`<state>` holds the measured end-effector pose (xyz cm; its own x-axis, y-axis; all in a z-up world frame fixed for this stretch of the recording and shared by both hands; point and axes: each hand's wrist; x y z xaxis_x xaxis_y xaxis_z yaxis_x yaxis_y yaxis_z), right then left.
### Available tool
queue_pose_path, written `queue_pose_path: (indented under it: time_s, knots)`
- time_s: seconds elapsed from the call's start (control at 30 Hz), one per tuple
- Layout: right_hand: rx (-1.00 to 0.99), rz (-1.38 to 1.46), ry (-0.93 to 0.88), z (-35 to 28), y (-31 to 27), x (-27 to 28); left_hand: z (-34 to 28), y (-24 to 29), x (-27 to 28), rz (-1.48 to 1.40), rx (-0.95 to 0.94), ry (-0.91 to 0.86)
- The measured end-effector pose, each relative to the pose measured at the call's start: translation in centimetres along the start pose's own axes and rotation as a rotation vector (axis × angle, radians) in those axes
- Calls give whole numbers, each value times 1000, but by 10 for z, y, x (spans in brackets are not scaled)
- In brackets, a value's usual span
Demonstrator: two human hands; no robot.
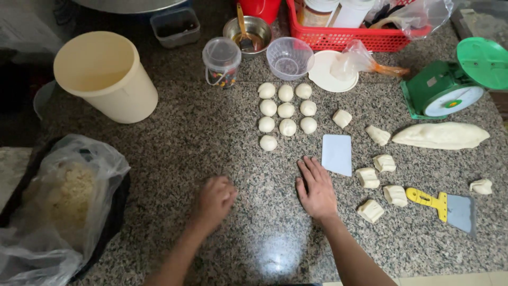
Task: Cutting and rolling dough into small balls in a bakery kitchen.
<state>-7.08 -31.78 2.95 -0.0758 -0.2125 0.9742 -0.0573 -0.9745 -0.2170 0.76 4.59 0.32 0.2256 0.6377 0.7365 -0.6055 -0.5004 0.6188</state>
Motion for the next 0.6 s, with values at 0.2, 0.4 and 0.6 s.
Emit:
queue_pose_path:
  time_s: [0.2, 0.4, 0.6]
  knots:
    - [15, -10, 35, 1, -3, 5, 56, 1, -22, 86, 182, 228]
    - [-39, 1, -106, 3, -11, 12, -16, 2, -16, 144, 299, -232]
    - [-46, -15, -126, 4, -9, 10, 38, 9, -24, 142, 390, 78]
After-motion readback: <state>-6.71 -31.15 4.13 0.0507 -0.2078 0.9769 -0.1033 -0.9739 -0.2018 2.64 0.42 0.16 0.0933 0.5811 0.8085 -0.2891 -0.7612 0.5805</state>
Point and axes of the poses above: each hand's wrist, its own z-axis towards the middle knuckle, its own x-axis out of the back of the hand, y = z × x, and after that the axes turned 9 degrees about -y, right-handed
